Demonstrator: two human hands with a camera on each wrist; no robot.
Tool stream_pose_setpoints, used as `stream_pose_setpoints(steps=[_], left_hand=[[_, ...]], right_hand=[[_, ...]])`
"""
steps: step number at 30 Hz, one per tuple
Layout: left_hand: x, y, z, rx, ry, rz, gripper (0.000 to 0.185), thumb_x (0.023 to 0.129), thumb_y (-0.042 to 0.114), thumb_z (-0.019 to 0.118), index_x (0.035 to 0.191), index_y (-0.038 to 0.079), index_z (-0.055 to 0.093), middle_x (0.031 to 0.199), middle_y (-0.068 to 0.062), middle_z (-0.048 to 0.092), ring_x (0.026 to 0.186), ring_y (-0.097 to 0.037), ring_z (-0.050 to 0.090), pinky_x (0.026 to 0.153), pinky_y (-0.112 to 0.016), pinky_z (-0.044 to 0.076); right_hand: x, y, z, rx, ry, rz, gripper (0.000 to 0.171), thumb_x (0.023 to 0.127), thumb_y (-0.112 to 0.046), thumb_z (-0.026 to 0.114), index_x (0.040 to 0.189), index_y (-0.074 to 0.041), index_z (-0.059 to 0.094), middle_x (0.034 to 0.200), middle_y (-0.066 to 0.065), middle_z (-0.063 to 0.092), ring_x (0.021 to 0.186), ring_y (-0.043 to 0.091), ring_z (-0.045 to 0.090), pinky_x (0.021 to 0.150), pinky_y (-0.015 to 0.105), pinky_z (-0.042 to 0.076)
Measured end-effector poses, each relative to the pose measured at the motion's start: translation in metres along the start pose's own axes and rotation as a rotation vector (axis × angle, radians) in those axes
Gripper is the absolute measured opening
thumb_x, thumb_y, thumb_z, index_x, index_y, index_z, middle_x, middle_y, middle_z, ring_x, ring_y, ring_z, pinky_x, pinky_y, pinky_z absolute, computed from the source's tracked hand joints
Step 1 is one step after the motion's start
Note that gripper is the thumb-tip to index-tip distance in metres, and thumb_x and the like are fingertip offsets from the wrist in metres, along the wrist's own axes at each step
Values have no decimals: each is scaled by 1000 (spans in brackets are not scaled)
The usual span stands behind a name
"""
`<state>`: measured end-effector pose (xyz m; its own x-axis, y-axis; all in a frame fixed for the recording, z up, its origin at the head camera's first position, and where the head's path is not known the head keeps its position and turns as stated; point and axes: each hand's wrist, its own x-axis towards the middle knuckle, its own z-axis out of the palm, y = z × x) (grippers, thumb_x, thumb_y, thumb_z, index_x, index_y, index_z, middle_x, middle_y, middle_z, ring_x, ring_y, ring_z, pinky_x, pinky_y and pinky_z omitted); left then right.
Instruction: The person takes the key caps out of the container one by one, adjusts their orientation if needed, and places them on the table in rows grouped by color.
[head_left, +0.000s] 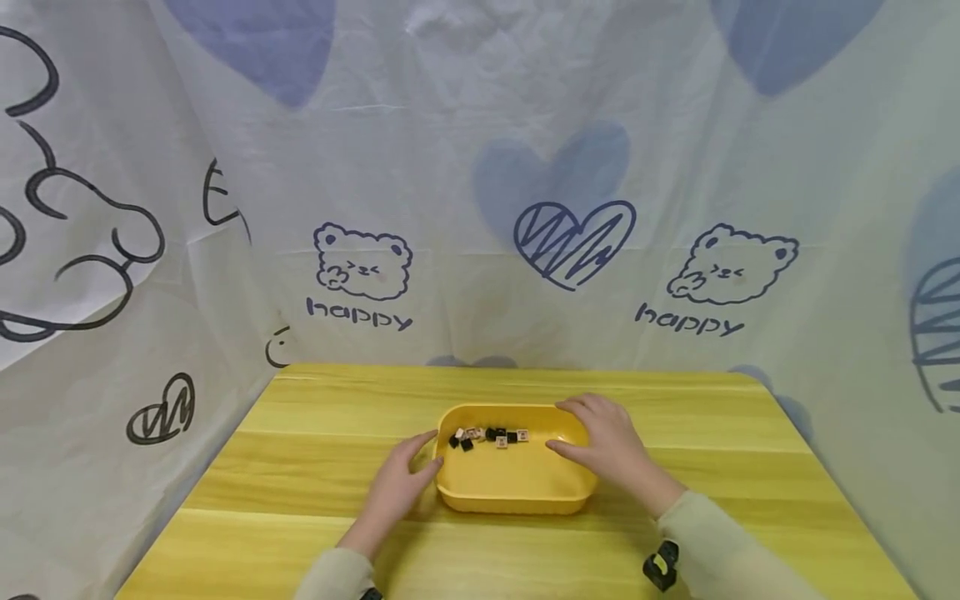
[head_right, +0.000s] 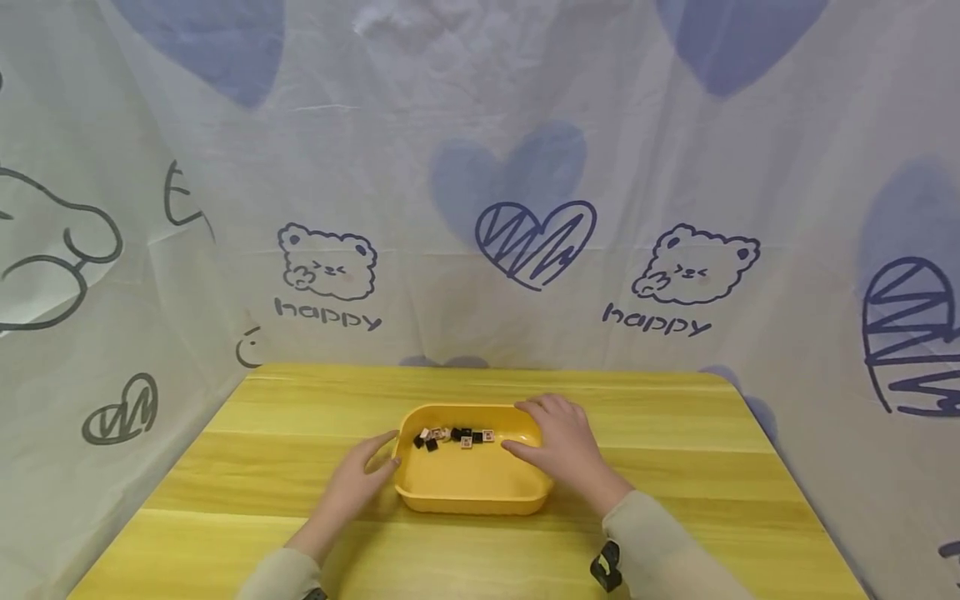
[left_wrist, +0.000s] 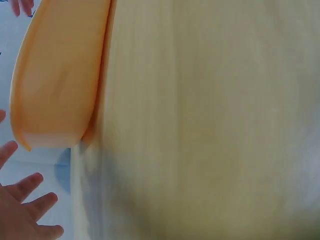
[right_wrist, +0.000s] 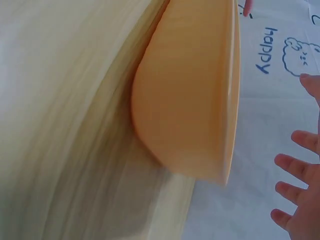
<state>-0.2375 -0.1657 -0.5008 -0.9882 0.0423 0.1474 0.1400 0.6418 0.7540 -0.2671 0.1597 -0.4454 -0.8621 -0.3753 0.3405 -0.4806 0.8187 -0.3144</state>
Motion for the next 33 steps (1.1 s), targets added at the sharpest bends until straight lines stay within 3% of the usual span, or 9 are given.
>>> stream_pose_setpoints(steps=[7, 10, 14, 17, 19, 22, 27, 29, 33], left_hand=[[-10, -5, 15, -15, -37, -10, 62, 92, 40, 65, 148, 23, 44, 151, -17, 38, 135, -44, 34, 103, -70, 24], [-11, -8, 21, -82, -57, -5, 71, 91, 41, 67, 152, 23, 37, 153, -14, 36, 139, -42, 30, 107, -70, 13], [-12, -10, 26, -135, -81, 5, 83, 87, 40, 72, 155, 21, 29, 154, -13, 33, 139, -42, 29, 107, -70, -5], [-12, -10, 28, -145, -96, 9, 92, 83, 41, 77, 156, 19, 25, 154, -18, 32, 137, -45, 31, 106, -69, -9], [-12, -10, 29, -160, -114, -2, 98, 80, 40, 80, 156, 18, 22, 153, -21, 31, 136, -48, 30, 107, -68, -9], [-12, -11, 30, -222, -138, -32, 103, 78, 38, 82, 156, 19, 19, 153, -28, 27, 135, -53, 28, 110, -66, 4], [-11, -10, 33, -449, -172, -33, 102, 81, 22, 81, 156, 15, 13, 153, -30, 20, 133, -45, 36, 110, -51, 29], [-9, -10, 35, -514, -183, -20, 102, 82, 18, 81, 156, 13, 10, 154, -30, 19, 133, -44, 37, 110, -48, 30], [-9, -11, 37, -538, -195, -21, 104, 83, 18, 80, 157, 17, 6, 155, -30, 15, 136, -44, 32, 112, -48, 25]], right_hand=[[13, -6, 5, 136, -87, -11, 61, 86, -53, 68, 131, -12, 61, 130, 8, 59, 125, 33, 47, 106, 61, 28], [18, -8, 7, 213, -150, -18, 60, 87, -48, 70, 131, -10, 60, 132, 10, 58, 127, 35, 46, 107, 60, 28], [27, -11, 7, 221, -246, -49, 61, 87, -50, 69, 131, -9, 60, 133, 10, 58, 128, 36, 46, 108, 58, 29], [35, -11, 7, 189, -306, -93, 59, 88, -49, 68, 131, -9, 61, 132, 10, 58, 127, 35, 47, 108, 55, 31], [42, -11, 8, 176, -346, -110, 56, 89, -45, 69, 131, -9, 61, 131, 9, 59, 126, 34, 48, 107, 53, 33], [51, -12, 10, 184, -398, -104, 52, 89, -39, 71, 130, -8, 62, 130, 8, 59, 124, 31, 50, 107, 50, 36], [65, -13, 16, 178, -462, -96, 47, 89, -32, 72, 129, -9, 62, 128, 6, 61, 122, 27, 53, 105, 45, 39], [70, -13, 18, 168, -476, -102, 45, 88, -29, 73, 128, -9, 63, 126, 5, 62, 120, 26, 54, 104, 44, 40], [77, -13, 24, 180, -504, -113, 40, 88, -21, 74, 125, -7, 65, 122, 5, 64, 115, 26, 57, 100, 43, 44]])
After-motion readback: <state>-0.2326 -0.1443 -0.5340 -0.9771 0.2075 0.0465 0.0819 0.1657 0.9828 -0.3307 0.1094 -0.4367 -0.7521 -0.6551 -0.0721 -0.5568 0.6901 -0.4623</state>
